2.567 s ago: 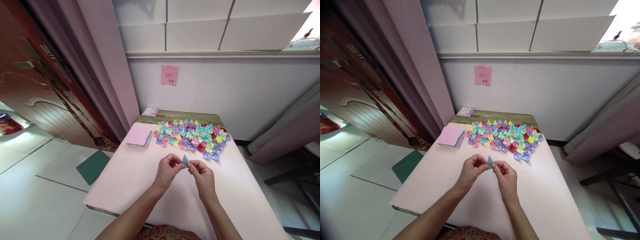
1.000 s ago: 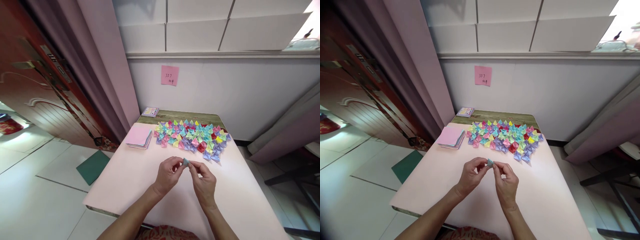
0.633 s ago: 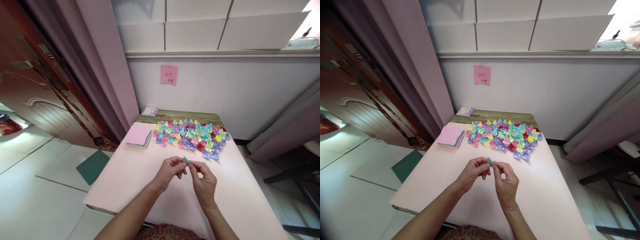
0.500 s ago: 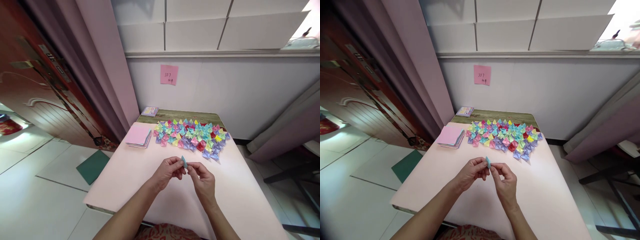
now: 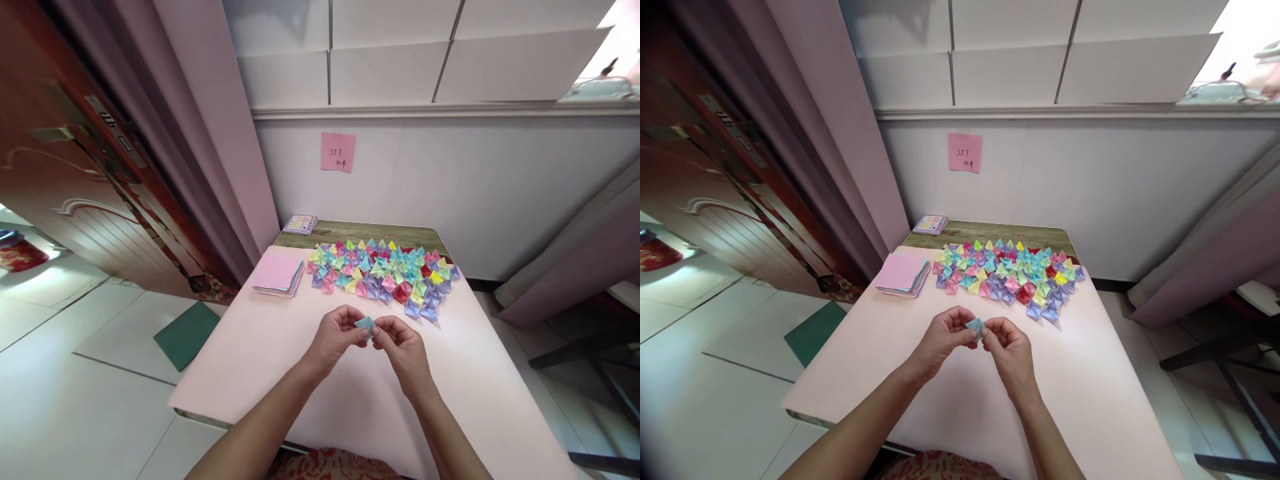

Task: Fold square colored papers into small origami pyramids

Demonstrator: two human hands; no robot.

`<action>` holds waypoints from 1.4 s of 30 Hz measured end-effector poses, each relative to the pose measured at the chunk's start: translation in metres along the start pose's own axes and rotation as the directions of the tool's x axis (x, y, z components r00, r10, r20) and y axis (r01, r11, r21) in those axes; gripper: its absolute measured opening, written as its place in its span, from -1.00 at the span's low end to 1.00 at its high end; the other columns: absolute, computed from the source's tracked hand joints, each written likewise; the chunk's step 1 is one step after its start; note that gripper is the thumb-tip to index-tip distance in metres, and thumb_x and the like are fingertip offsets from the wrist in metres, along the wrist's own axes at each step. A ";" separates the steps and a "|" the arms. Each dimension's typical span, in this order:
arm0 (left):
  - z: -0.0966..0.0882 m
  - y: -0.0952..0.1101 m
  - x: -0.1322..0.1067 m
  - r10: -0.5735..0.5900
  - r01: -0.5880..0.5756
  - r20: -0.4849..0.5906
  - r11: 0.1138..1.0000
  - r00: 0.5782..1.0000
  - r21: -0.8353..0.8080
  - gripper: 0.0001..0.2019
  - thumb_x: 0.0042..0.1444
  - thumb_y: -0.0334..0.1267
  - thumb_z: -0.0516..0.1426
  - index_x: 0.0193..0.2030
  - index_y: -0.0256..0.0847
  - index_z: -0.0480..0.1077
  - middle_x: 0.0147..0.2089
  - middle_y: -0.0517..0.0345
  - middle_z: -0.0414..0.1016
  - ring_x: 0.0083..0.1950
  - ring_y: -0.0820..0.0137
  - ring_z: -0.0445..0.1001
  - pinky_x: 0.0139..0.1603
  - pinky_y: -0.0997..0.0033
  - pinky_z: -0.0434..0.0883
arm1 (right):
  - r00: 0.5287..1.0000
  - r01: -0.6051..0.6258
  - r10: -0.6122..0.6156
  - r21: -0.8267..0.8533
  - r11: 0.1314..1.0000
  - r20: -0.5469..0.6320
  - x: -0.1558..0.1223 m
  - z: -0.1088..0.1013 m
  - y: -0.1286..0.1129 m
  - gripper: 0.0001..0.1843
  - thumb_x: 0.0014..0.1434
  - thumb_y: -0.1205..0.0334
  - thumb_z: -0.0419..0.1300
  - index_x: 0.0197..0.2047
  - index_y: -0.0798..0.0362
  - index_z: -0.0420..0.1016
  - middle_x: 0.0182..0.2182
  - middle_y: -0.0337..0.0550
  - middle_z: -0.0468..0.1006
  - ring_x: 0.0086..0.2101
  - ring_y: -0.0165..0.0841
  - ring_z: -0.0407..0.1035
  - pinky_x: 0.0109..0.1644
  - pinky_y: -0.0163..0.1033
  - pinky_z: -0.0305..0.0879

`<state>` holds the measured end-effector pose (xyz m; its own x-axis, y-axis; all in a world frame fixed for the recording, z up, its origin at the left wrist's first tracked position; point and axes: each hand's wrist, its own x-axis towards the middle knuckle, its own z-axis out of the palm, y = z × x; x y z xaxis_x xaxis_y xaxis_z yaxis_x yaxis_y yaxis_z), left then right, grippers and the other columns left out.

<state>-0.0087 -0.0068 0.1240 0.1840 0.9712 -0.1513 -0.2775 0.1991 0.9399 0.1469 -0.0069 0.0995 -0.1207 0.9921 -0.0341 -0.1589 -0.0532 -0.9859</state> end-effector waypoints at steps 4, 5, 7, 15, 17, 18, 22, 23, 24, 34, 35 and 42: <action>0.003 -0.002 0.003 0.054 -0.053 -0.092 0.999 0.994 0.010 -0.49 -0.18 -0.26 0.39 -0.08 -0.24 0.32 -0.44 0.26 0.46 -0.45 0.44 0.46 -0.34 0.39 0.41 | 0.997 0.069 -0.069 -0.019 0.997 -0.027 0.001 0.005 0.002 -0.76 0.09 0.07 0.31 -0.22 0.03 0.51 -0.43 -0.22 0.51 -0.45 -0.41 0.33 -0.36 -0.30 0.30; 0.003 -0.001 0.004 0.055 -0.055 -0.094 0.998 0.994 0.011 -0.50 -0.19 -0.28 0.39 -0.09 -0.24 0.32 -0.45 0.26 0.46 -0.46 0.45 0.45 -0.34 0.40 0.41 | 0.997 0.075 -0.076 -0.025 0.997 -0.013 0.001 0.005 0.002 -0.74 0.09 0.08 0.31 -0.18 0.02 0.52 -0.42 -0.22 0.52 -0.45 -0.41 0.34 -0.36 -0.30 0.31; 0.004 0.000 0.004 0.043 -0.044 -0.090 0.999 0.995 -0.005 -0.52 -0.21 -0.30 0.40 -0.14 -0.26 0.34 -0.45 0.24 0.47 -0.47 0.46 0.45 -0.35 0.42 0.41 | 0.996 0.083 -0.083 -0.038 0.996 0.014 0.002 0.004 0.004 -0.73 0.08 0.09 0.32 -0.15 0.01 0.54 -0.43 -0.21 0.54 -0.46 -0.41 0.33 -0.37 -0.30 0.31; 0.007 0.003 -0.002 -0.179 0.177 -0.040 0.982 0.983 -0.059 -0.68 -0.15 -0.15 0.37 -0.37 -0.34 0.44 -0.49 0.10 0.52 -0.48 0.37 0.52 -0.35 0.31 0.51 | 0.926 0.377 -0.373 -0.119 0.919 0.058 0.003 -0.005 0.009 -0.83 0.18 0.25 0.24 -0.15 -0.09 0.60 -0.31 -0.16 0.49 -0.37 -0.37 0.40 -0.34 -0.26 0.37; 0.007 0.005 -0.003 -0.192 0.188 -0.032 0.978 0.981 -0.094 -0.69 -0.17 -0.17 0.38 -0.38 -0.34 0.45 -0.45 0.06 0.55 -0.47 0.35 0.53 -0.34 0.29 0.52 | 0.880 0.473 -0.457 -0.163 0.866 0.127 0.002 -0.008 0.006 -0.77 0.21 0.32 0.20 -0.11 -0.12 0.59 -0.30 -0.16 0.46 -0.34 -0.36 0.41 -0.32 -0.26 0.38; 0.008 0.006 -0.004 -0.196 0.192 -0.029 0.975 0.980 -0.110 -0.69 -0.18 -0.18 0.39 -0.38 -0.34 0.45 -0.44 0.04 0.56 -0.47 0.35 0.54 -0.33 0.29 0.52 | 0.853 0.520 -0.495 -0.193 0.832 0.163 0.002 -0.010 0.004 -0.73 0.21 0.36 0.18 -0.09 -0.13 0.59 -0.29 -0.15 0.45 -0.32 -0.36 0.42 -0.31 -0.26 0.38; 0.009 0.010 -0.008 -0.195 0.195 0.015 0.969 0.981 -0.149 -0.68 -0.18 -0.19 0.40 -0.36 -0.35 0.47 -0.44 0.04 0.56 -0.44 0.35 0.54 -0.28 0.27 0.53 | 0.757 0.654 -0.587 -0.306 0.692 0.287 0.002 -0.019 -0.006 -0.60 0.19 0.47 0.12 -0.02 -0.15 0.56 -0.27 -0.13 0.45 -0.30 -0.36 0.42 -0.29 -0.26 0.37; 0.008 0.010 -0.009 -0.187 0.191 0.040 0.969 0.982 -0.155 -0.67 -0.19 -0.20 0.40 -0.33 -0.35 0.48 -0.43 0.05 0.56 -0.42 0.35 0.55 -0.26 0.26 0.53 | 0.741 0.672 -0.599 -0.324 0.666 0.304 0.002 -0.021 -0.007 -0.58 0.18 0.49 0.12 -0.02 -0.14 0.56 -0.27 -0.13 0.45 -0.31 -0.37 0.42 -0.30 -0.27 0.37; 0.008 0.010 -0.010 -0.177 0.185 0.067 0.970 0.982 -0.158 -0.65 -0.21 -0.21 0.41 -0.30 -0.35 0.48 -0.41 0.04 0.56 -0.39 0.34 0.56 -0.22 0.25 0.53 | 0.729 0.684 -0.608 -0.339 0.645 0.315 0.002 -0.024 -0.008 -0.57 0.18 0.50 0.11 -0.01 -0.14 0.56 -0.27 -0.13 0.45 -0.31 -0.37 0.42 -0.31 -0.27 0.36; 0.001 0.007 -0.007 -0.143 0.145 0.031 0.986 0.989 -0.086 -0.61 -0.19 -0.13 0.41 -0.28 -0.37 0.51 -0.39 0.00 0.57 -0.41 0.30 0.56 -0.25 0.21 0.52 | 0.822 0.568 -0.491 -0.347 0.746 0.289 0.001 -0.024 -0.004 -0.68 0.23 0.30 0.09 -0.01 -0.11 0.57 -0.21 -0.06 0.50 -0.24 -0.26 0.44 -0.23 -0.15 0.40; 0.001 0.007 -0.007 -0.136 0.138 0.029 0.988 0.990 -0.076 -0.61 -0.19 -0.13 0.40 -0.28 -0.37 0.51 -0.39 0.00 0.57 -0.41 0.30 0.56 -0.25 0.22 0.52 | 0.835 0.550 -0.483 -0.349 0.759 0.265 0.001 -0.022 -0.005 -0.70 0.23 0.28 0.12 -0.01 -0.10 0.56 -0.21 -0.06 0.51 -0.23 -0.25 0.44 -0.22 -0.15 0.40; 0.002 0.010 -0.010 -0.052 0.052 0.048 0.999 0.997 0.006 -0.70 -0.10 -0.14 0.36 -0.31 -0.33 0.53 -0.35 0.02 0.57 -0.40 0.39 0.51 -0.28 0.36 0.45 | 0.861 0.504 -0.479 -0.428 0.750 0.173 0.001 -0.016 -0.007 -0.73 0.16 0.22 0.27 -0.05 -0.09 0.58 -0.25 -0.10 0.56 -0.31 -0.29 0.45 -0.29 -0.19 0.40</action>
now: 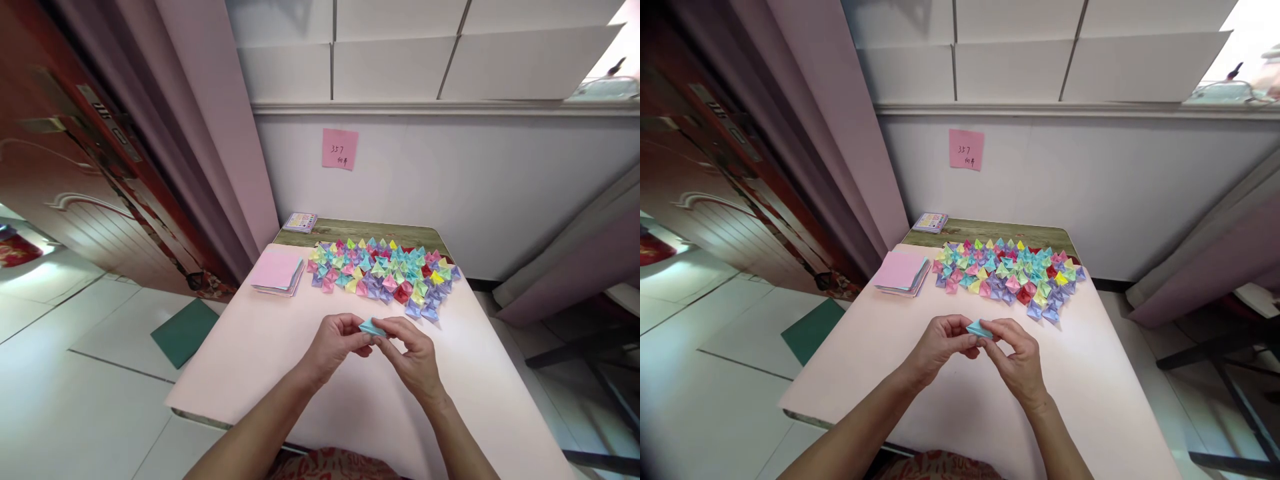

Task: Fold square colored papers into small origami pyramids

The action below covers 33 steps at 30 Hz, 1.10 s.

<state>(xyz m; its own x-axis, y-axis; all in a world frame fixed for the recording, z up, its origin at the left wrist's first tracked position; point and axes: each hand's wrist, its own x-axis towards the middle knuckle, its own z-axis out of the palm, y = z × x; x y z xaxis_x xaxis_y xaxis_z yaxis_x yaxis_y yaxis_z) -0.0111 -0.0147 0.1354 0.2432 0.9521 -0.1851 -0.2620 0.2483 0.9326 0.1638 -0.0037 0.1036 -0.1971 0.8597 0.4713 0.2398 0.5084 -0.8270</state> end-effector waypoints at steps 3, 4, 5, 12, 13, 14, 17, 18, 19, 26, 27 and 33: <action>0.001 -0.001 0.000 0.033 -0.033 -0.005 0.999 0.999 0.029 -0.76 -0.08 -0.18 0.35 -0.34 -0.32 0.53 -0.40 0.10 0.53 -0.39 0.43 0.47 -0.27 0.41 0.42 | 1.000 -0.006 0.006 -0.016 1.000 0.002 -0.001 -0.001 -0.002 -0.74 0.17 0.20 0.25 -0.05 -0.08 0.59 -0.28 -0.09 0.59 -0.32 -0.28 0.46 -0.30 -0.19 0.41; 0.001 -0.001 0.000 0.035 -0.034 -0.014 0.999 0.999 0.041 -0.77 -0.08 -0.19 0.35 -0.35 -0.32 0.52 -0.42 0.12 0.51 -0.39 0.44 0.46 -0.27 0.42 0.41 | 1.000 -0.007 0.007 -0.020 1.000 0.006 -0.001 -0.001 -0.002 -0.75 0.18 0.20 0.24 -0.06 -0.08 0.60 -0.30 -0.10 0.59 -0.33 -0.29 0.46 -0.31 -0.20 0.41; 0.002 -0.001 0.000 0.034 -0.032 -0.028 0.998 0.999 0.048 -0.77 -0.09 -0.19 0.35 -0.37 -0.32 0.51 -0.43 0.13 0.50 -0.40 0.44 0.45 -0.28 0.42 0.41 | 1.000 -0.009 0.009 -0.026 1.000 0.007 -0.001 -0.001 -0.003 -0.76 0.18 0.19 0.24 -0.07 -0.08 0.60 -0.31 -0.10 0.60 -0.35 -0.29 0.46 -0.32 -0.20 0.41; 0.009 -0.003 0.000 0.178 -0.160 -0.087 0.971 0.980 0.177 -0.76 -0.02 -0.19 0.29 -0.25 -0.20 0.39 -0.44 0.20 0.48 -0.37 0.40 0.46 -0.26 0.39 0.40 | 0.997 -0.078 0.078 -0.057 0.995 -0.006 0.000 -0.001 -0.005 -0.85 0.20 0.15 0.21 -0.22 -0.04 0.60 -0.41 -0.15 0.57 -0.42 -0.33 0.43 -0.37 -0.23 0.36; 0.009 -0.003 -0.001 0.222 -0.193 -0.085 0.945 0.971 0.263 -0.79 0.02 -0.18 0.27 -0.24 -0.20 0.41 -0.42 0.18 0.48 -0.36 0.40 0.45 -0.26 0.40 0.39 | 0.996 -0.087 0.086 -0.069 0.994 -0.008 -0.001 -0.001 -0.004 -0.85 0.21 0.15 0.21 -0.25 -0.04 0.59 -0.42 -0.15 0.57 -0.43 -0.33 0.42 -0.38 -0.24 0.35; 0.009 -0.003 -0.002 0.271 -0.226 -0.084 0.907 0.959 0.357 -0.82 0.05 -0.17 0.24 -0.24 -0.19 0.44 -0.40 0.16 0.48 -0.35 0.39 0.45 -0.25 0.40 0.39 | 0.996 -0.092 0.092 -0.085 0.992 -0.009 -0.001 -0.001 -0.003 -0.85 0.21 0.14 0.20 -0.27 -0.03 0.58 -0.42 -0.15 0.56 -0.44 -0.34 0.41 -0.38 -0.24 0.34; 0.007 -0.004 -0.003 0.407 -0.309 -0.040 0.750 0.913 0.585 -0.85 0.13 -0.17 0.16 -0.23 -0.16 0.50 -0.32 0.08 0.51 -0.31 0.34 0.43 -0.20 0.35 0.36 | 0.997 -0.080 0.080 -0.146 0.986 -0.003 -0.003 0.000 -0.001 -0.84 0.23 0.13 0.18 -0.29 -0.02 0.53 -0.43 -0.15 0.54 -0.45 -0.35 0.39 -0.37 -0.24 0.33; 0.006 -0.004 -0.003 0.431 -0.330 -0.011 0.705 0.902 0.628 -0.85 0.15 -0.18 0.14 -0.24 -0.15 0.50 -0.30 0.06 0.52 -0.29 0.32 0.43 -0.18 0.34 0.35 | 0.998 -0.069 0.069 -0.167 0.984 -0.001 -0.003 0.001 0.000 -0.85 0.23 0.14 0.17 -0.29 -0.01 0.52 -0.43 -0.16 0.53 -0.46 -0.35 0.38 -0.37 -0.25 0.33; 0.004 -0.004 -0.002 0.442 -0.345 0.020 0.669 0.897 0.659 -0.85 0.17 -0.20 0.12 -0.25 -0.14 0.50 -0.30 0.05 0.51 -0.29 0.31 0.42 -0.19 0.34 0.33 | 0.998 -0.057 0.058 -0.185 0.981 -0.002 -0.004 0.002 0.000 -0.86 0.23 0.15 0.16 -0.29 -0.01 0.51 -0.44 -0.16 0.53 -0.47 -0.36 0.38 -0.37 -0.25 0.32; -0.005 -0.005 0.001 0.393 -0.355 0.143 0.544 0.909 0.760 -0.86 0.20 -0.28 0.06 -0.36 -0.17 0.38 -0.41 0.13 0.37 -0.36 0.38 0.31 -0.32 0.41 0.23 | 0.998 -0.006 0.016 -0.197 0.980 0.052 -0.003 0.004 0.003 -0.89 0.23 0.21 0.15 -0.26 -0.02 0.50 -0.39 -0.15 0.52 -0.41 -0.33 0.39 -0.33 -0.23 0.32; -0.006 -0.007 0.001 0.385 -0.354 0.153 0.532 0.910 0.769 -0.86 0.20 -0.29 0.04 -0.37 -0.17 0.36 -0.41 0.14 0.36 -0.36 0.38 0.30 -0.32 0.41 0.22 | 0.997 -0.013 0.025 -0.177 0.984 0.070 -0.003 0.003 0.004 -0.88 0.24 0.20 0.15 -0.23 -0.03 0.52 -0.36 -0.14 0.54 -0.39 -0.32 0.40 -0.31 -0.23 0.33; -0.011 -0.011 0.003 0.340 -0.367 0.218 0.471 0.915 0.802 -0.85 0.20 -0.33 -0.01 -0.37 -0.18 0.33 -0.40 0.14 0.35 -0.34 0.37 0.30 -0.32 0.41 0.19 | 0.987 -0.036 0.062 -0.171 0.985 0.148 -0.002 0.003 0.008 -0.86 0.23 0.18 0.15 -0.30 -0.03 0.52 -0.42 -0.17 0.52 -0.44 -0.34 0.38 -0.35 -0.25 0.30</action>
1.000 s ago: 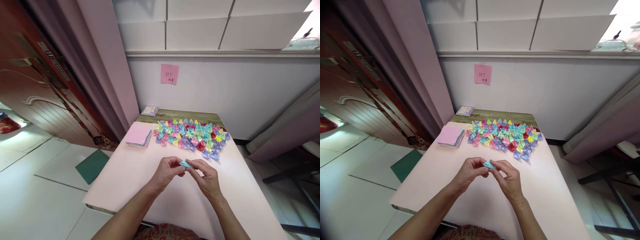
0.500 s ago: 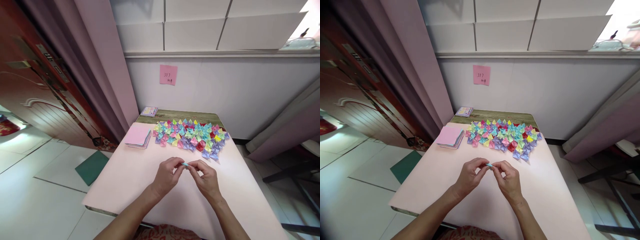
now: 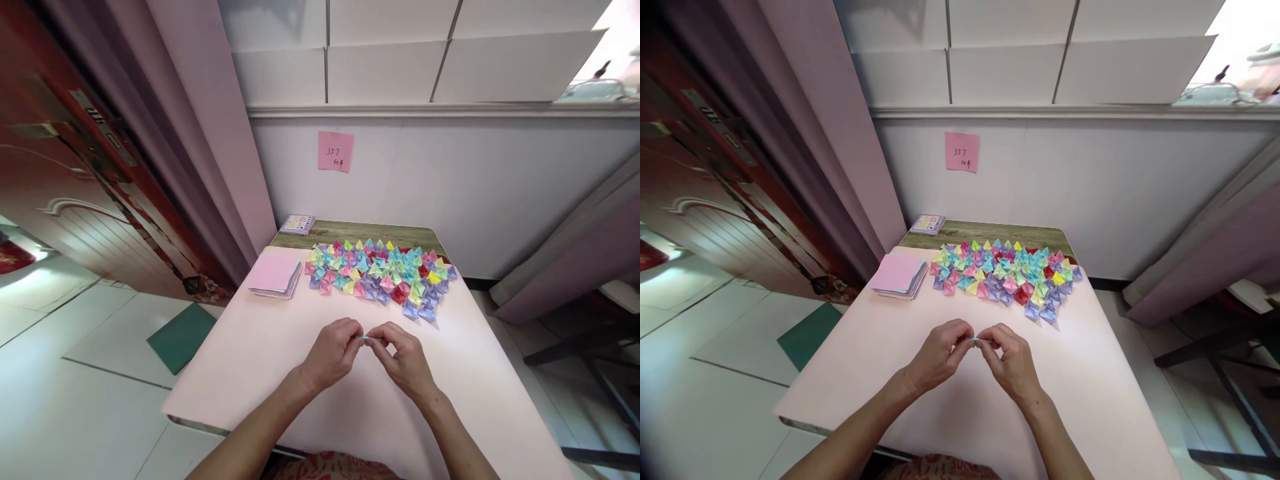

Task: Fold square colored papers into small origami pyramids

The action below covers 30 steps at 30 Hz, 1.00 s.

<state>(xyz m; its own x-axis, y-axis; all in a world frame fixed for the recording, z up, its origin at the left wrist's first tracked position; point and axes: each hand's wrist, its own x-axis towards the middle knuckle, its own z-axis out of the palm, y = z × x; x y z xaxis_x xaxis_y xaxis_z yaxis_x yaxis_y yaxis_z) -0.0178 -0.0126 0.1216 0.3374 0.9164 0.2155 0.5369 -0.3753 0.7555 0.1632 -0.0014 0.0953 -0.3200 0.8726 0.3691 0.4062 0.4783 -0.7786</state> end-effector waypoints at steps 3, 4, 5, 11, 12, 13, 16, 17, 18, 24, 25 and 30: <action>0.000 -0.005 0.001 0.018 -0.018 0.048 1.000 0.999 -0.009 -0.85 0.19 -0.33 -0.01 -0.37 -0.18 0.33 -0.40 0.14 0.35 -0.35 0.37 0.29 -0.32 0.42 0.20 | 1.000 0.000 0.001 -0.034 0.999 0.026 -0.002 0.004 0.001 -0.86 0.23 0.21 0.13 -0.34 -0.02 0.48 -0.45 -0.18 0.49 -0.47 -0.37 0.35 -0.39 -0.28 0.24; 0.000 -0.009 0.001 0.018 -0.016 0.067 0.999 0.998 -0.030 -0.84 0.19 -0.32 -0.01 -0.38 -0.18 0.34 -0.40 0.15 0.36 -0.35 0.37 0.29 -0.32 0.42 0.21 | 0.999 -0.007 0.008 -0.037 0.999 0.039 -0.003 0.007 0.003 -0.86 0.23 0.21 0.12 -0.34 -0.01 0.48 -0.45 -0.19 0.48 -0.48 -0.37 0.34 -0.41 -0.29 0.22; 0.002 -0.014 0.000 0.012 -0.007 0.090 0.998 0.996 -0.059 -0.83 0.19 -0.31 0.00 -0.39 -0.18 0.35 -0.40 0.15 0.36 -0.35 0.38 0.30 -0.32 0.43 0.21 | 0.998 -0.016 0.018 -0.036 0.999 0.056 -0.005 0.010 0.006 -0.85 0.23 0.22 0.11 -0.34 -0.01 0.47 -0.46 -0.19 0.48 -0.48 -0.38 0.33 -0.43 -0.30 0.20; 0.028 -0.063 -0.009 -0.163 0.194 0.197 0.969 0.967 -0.153 -0.81 0.12 -0.21 0.08 -0.46 -0.21 0.38 -0.47 0.22 0.36 -0.39 0.41 0.30 -0.36 0.47 0.20 | 0.980 -0.157 0.153 0.027 0.987 0.131 -0.018 0.040 0.040 -0.80 0.18 0.19 0.13 -0.42 0.01 0.52 -0.50 -0.21 0.51 -0.49 -0.37 0.34 -0.40 -0.31 0.17; 0.033 -0.070 -0.009 -0.204 0.233 0.196 0.963 0.959 -0.136 -0.81 0.10 -0.20 0.09 -0.46 -0.22 0.39 -0.48 0.23 0.36 -0.40 0.41 0.30 -0.38 0.47 0.18 | 0.971 -0.205 0.198 0.039 0.978 0.130 -0.018 0.044 0.045 -0.79 0.16 0.17 0.14 -0.43 0.02 0.54 -0.51 -0.21 0.51 -0.49 -0.36 0.33 -0.41 -0.31 0.17; 0.036 -0.076 -0.009 -0.239 0.266 0.198 0.957 0.950 -0.119 -0.82 0.08 -0.20 0.10 -0.45 -0.22 0.39 -0.49 0.23 0.36 -0.41 0.41 0.30 -0.39 0.47 0.18 | 0.960 -0.252 0.243 0.051 0.966 0.137 -0.017 0.047 0.049 -0.78 0.15 0.14 0.15 -0.44 0.02 0.55 -0.52 -0.21 0.52 -0.50 -0.35 0.34 -0.42 -0.31 0.17; 0.036 -0.086 -0.003 -0.311 0.328 0.200 0.943 0.929 -0.055 -0.83 0.03 -0.16 0.14 -0.41 -0.22 0.42 -0.47 0.21 0.40 -0.41 0.39 0.33 -0.42 0.47 0.16 | 0.922 -0.373 0.352 0.116 0.921 0.163 -0.010 0.048 0.058 -0.72 0.14 0.04 0.16 -0.36 0.02 0.60 -0.55 -0.22 0.53 -0.50 -0.32 0.37 -0.42 -0.29 0.23; 0.033 -0.088 -0.001 -0.338 0.349 0.183 0.937 0.923 -0.028 -0.82 0.01 -0.14 0.16 -0.38 -0.22 0.42 -0.47 0.21 0.41 -0.41 0.38 0.34 -0.42 0.47 0.15 | 0.910 -0.407 0.387 0.143 0.902 0.146 -0.008 0.046 0.060 -0.68 0.15 0.00 0.15 -0.30 0.03 0.62 -0.57 -0.22 0.53 -0.51 -0.31 0.38 -0.41 -0.28 0.26; 0.029 -0.089 0.000 -0.373 0.377 0.149 0.926 0.916 -0.005 -0.81 0.00 -0.13 0.17 -0.36 -0.22 0.43 -0.47 0.20 0.42 -0.41 0.36 0.35 -0.42 0.47 0.15 | 0.898 -0.439 0.425 0.171 0.882 0.112 -0.007 0.043 0.063 -0.63 0.15 -0.05 0.14 -0.25 0.05 0.62 -0.58 -0.21 0.52 -0.52 -0.31 0.39 -0.42 -0.27 0.28; 0.009 -0.107 -0.007 -0.494 0.497 -0.179 0.867 0.851 -0.030 -0.79 0.16 -0.29 -0.01 -0.17 -0.20 0.42 -0.38 0.15 0.47 -0.33 0.36 0.42 -0.30 0.44 0.25 | 0.765 -0.577 0.638 0.350 0.738 -0.085 -0.025 0.031 0.089 -0.47 0.09 -0.19 0.17 -0.15 0.13 0.56 -0.45 -0.11 0.57 -0.48 -0.31 0.44 -0.41 -0.27 0.36; 0.008 -0.109 -0.009 -0.476 0.478 -0.198 0.877 0.857 -0.042 -0.77 0.15 -0.34 -0.03 -0.15 -0.19 0.42 -0.35 0.15 0.48 -0.30 0.36 0.44 -0.26 0.43 0.27 | 0.759 -0.582 0.645 0.349 0.735 -0.092 -0.029 0.031 0.091 -0.47 0.08 -0.18 0.18 -0.15 0.13 0.56 -0.44 -0.11 0.57 -0.47 -0.31 0.44 -0.40 -0.27 0.36; 0.016 -0.111 -0.015 -0.405 0.398 -0.145 0.914 0.903 -0.077 -0.75 0.07 -0.46 -0.04 -0.22 -0.21 0.42 -0.29 0.14 0.50 -0.26 0.39 0.45 -0.21 0.44 0.33 | 0.841 -0.520 0.537 0.170 0.837 -0.071 -0.038 0.039 0.078 -0.60 0.13 -0.08 0.17 -0.19 0.08 0.55 -0.51 -0.19 0.52 -0.50 -0.34 0.36 -0.44 -0.31 0.28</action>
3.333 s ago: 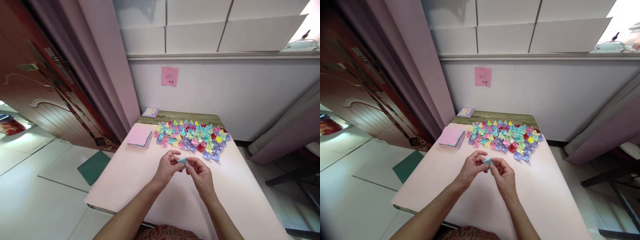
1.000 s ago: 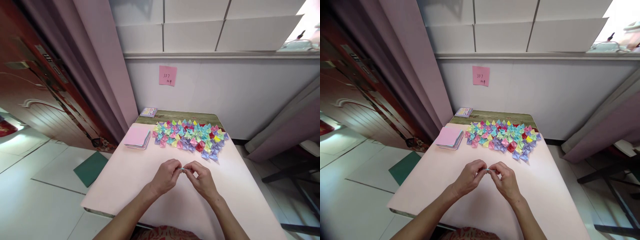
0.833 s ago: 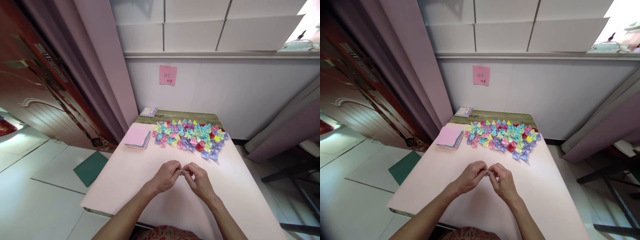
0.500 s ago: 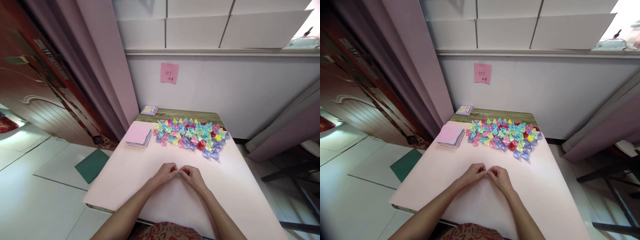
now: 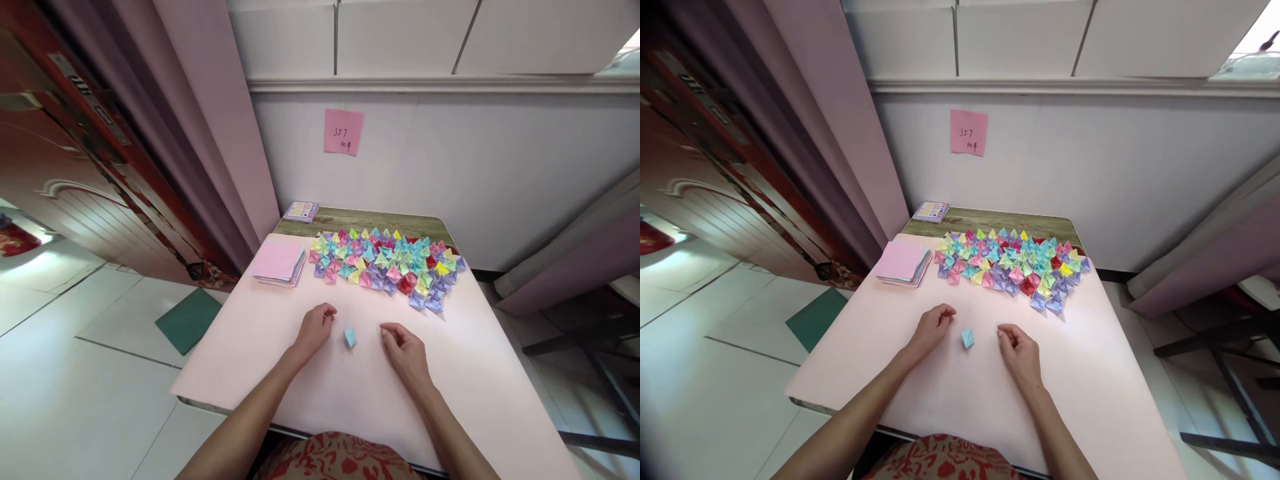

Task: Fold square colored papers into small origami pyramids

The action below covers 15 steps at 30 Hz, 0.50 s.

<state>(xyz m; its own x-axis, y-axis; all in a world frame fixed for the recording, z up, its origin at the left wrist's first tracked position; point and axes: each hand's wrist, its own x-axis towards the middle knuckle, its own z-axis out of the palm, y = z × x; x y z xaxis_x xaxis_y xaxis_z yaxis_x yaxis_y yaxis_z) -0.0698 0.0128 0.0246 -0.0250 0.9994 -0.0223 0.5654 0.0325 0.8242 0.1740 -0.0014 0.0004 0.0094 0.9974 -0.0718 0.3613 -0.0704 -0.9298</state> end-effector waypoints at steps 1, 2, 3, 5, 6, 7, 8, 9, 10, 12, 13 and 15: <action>0.002 0.001 -0.001 0.003 -0.003 0.022 1.000 1.000 0.007 -0.77 0.06 -0.45 -0.02 -0.23 -0.21 0.42 -0.32 0.15 0.49 -0.29 0.40 0.44 -0.25 0.44 0.32 | 0.999 0.042 -0.041 -0.029 0.999 0.012 -0.003 0.003 -0.004 -0.62 0.14 -0.07 0.15 -0.19 0.07 0.55 -0.53 -0.20 0.50 -0.51 -0.35 0.35 -0.44 -0.31 0.27; 0.004 0.003 -0.003 0.012 -0.013 0.047 1.000 0.999 0.016 -0.79 0.05 -0.43 -0.01 -0.24 -0.21 0.42 -0.34 0.16 0.49 -0.33 0.40 0.43 -0.28 0.45 0.32 | 0.996 0.086 -0.084 -0.053 0.995 0.027 -0.006 0.007 -0.009 -0.64 0.16 -0.05 0.15 -0.19 0.05 0.54 -0.53 -0.21 0.49 -0.51 -0.35 0.34 -0.43 -0.31 0.28; 0.006 0.004 -0.004 0.029 -0.031 0.070 0.999 0.997 0.026 -0.81 0.05 -0.41 0.01 -0.25 -0.21 0.42 -0.35 0.17 0.48 -0.35 0.41 0.41 -0.30 0.45 0.31 | 0.991 0.131 -0.128 -0.075 0.988 0.045 -0.009 0.012 -0.013 -0.66 0.16 -0.04 0.14 -0.19 0.04 0.53 -0.52 -0.21 0.49 -0.51 -0.36 0.35 -0.41 -0.30 0.29; 0.008 0.007 -0.006 0.067 -0.073 0.106 0.996 0.992 0.050 -0.85 0.04 -0.39 0.03 -0.29 -0.20 0.41 -0.37 0.18 0.47 -0.37 0.41 0.39 -0.34 0.46 0.29 | 0.974 0.217 -0.207 -0.142 0.966 0.088 -0.016 0.022 -0.020 -0.67 0.14 -0.04 0.17 -0.17 0.02 0.51 -0.42 -0.19 0.52 -0.49 -0.38 0.36 -0.37 -0.30 0.31; 0.009 0.008 -0.007 0.081 -0.089 0.117 0.994 0.990 0.062 -0.86 0.04 -0.38 0.03 -0.31 -0.20 0.41 -0.37 0.18 0.47 -0.38 0.41 0.38 -0.34 0.46 0.29 | 0.966 0.251 -0.235 -0.191 0.949 0.104 -0.019 0.028 -0.023 -0.65 0.11 -0.05 0.21 -0.14 0.00 0.49 -0.35 -0.18 0.54 -0.48 -0.38 0.37 -0.36 -0.29 0.31; 0.010 0.009 -0.008 0.089 -0.098 0.122 0.993 0.989 0.072 -0.87 0.04 -0.38 0.03 -0.33 -0.20 0.40 -0.38 0.18 0.47 -0.37 0.41 0.38 -0.35 0.46 0.29 | 0.961 0.274 -0.253 -0.245 0.930 0.115 -0.022 0.034 -0.026 -0.60 0.06 -0.06 0.24 -0.10 -0.01 0.47 -0.27 -0.16 0.54 -0.47 -0.38 0.38 -0.35 -0.28 0.32; 0.010 0.010 -0.008 0.091 -0.101 0.119 0.992 0.989 0.079 -0.87 0.04 -0.38 0.03 -0.33 -0.20 0.40 -0.38 0.18 0.47 -0.37 0.41 0.38 -0.35 0.46 0.28 | 0.959 0.282 -0.259 -0.298 0.912 0.115 -0.024 0.040 -0.028 -0.53 0.02 -0.07 0.27 -0.06 -0.01 0.43 -0.21 -0.15 0.53 -0.45 -0.38 0.39 -0.35 -0.28 0.31; 0.010 0.010 -0.008 0.092 -0.101 0.111 0.992 0.990 0.081 -0.86 0.05 -0.39 0.02 -0.33 -0.20 0.40 -0.38 0.18 0.47 -0.37 0.41 0.38 -0.34 0.46 0.28 | 0.961 0.277 -0.254 -0.341 0.898 0.109 -0.025 0.046 -0.030 -0.48 0.00 -0.08 0.28 -0.02 -0.01 0.40 -0.17 -0.14 0.53 -0.45 -0.38 0.39 -0.37 -0.27 0.31; 0.010 0.009 -0.008 0.091 -0.099 0.101 0.992 0.991 0.078 -0.86 0.05 -0.39 0.02 -0.32 -0.20 0.40 -0.37 0.18 0.46 -0.36 0.41 0.39 -0.34 0.46 0.28 | 0.964 0.264 -0.243 -0.369 0.891 0.104 -0.024 0.050 -0.031 -0.46 0.01 -0.08 0.27 0.01 -0.01 0.37 -0.15 -0.14 0.52 -0.45 -0.38 0.40 -0.38 -0.27 0.30; 0.009 0.007 -0.008 0.090 -0.096 0.083 0.993 0.992 0.066 -0.86 0.06 -0.38 0.02 -0.32 -0.21 0.39 -0.37 0.18 0.46 -0.35 0.41 0.39 -0.33 0.46 0.29 | 0.975 0.223 -0.204 -0.378 0.898 0.091 -0.019 0.054 -0.030 -0.50 0.07 -0.04 0.21 0.04 -0.02 0.33 -0.17 -0.17 0.53 -0.47 -0.38 0.40 -0.40 -0.27 0.28; 0.008 0.006 -0.008 0.087 -0.092 0.078 0.994 0.993 0.062 -0.87 0.06 -0.38 0.02 -0.33 -0.21 0.39 -0.37 0.18 0.46 -0.35 0.41 0.39 -0.33 0.46 0.29 | 0.980 0.197 -0.179 -0.363 0.911 0.081 -0.015 0.053 -0.029 -0.53 0.10 -0.02 0.18 0.04 -0.02 0.33 -0.20 -0.19 0.54 -0.47 -0.38 0.41 -0.40 -0.27 0.28; 0.006 0.003 -0.009 0.076 -0.080 0.070 0.995 0.995 0.061 -0.87 0.07 -0.38 0.02 -0.33 -0.21 0.39 -0.38 0.18 0.45 -0.36 0.41 0.38 -0.34 0.46 0.28 | 0.992 0.123 -0.121 -0.303 0.945 0.025 -0.003 0.044 -0.023 -0.58 0.13 -0.01 0.14 0.02 -0.02 0.35 -0.27 -0.22 0.55 -0.47 -0.37 0.42 -0.40 -0.28 0.28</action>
<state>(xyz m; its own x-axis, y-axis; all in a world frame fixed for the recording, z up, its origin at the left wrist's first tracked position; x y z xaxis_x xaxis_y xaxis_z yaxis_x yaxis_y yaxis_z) -0.0632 0.0045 0.0239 0.0756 0.9971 0.0006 0.6145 -0.0471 0.7875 0.1249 -0.0038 0.0060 -0.0582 0.9978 0.0321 0.6248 0.0615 -0.7783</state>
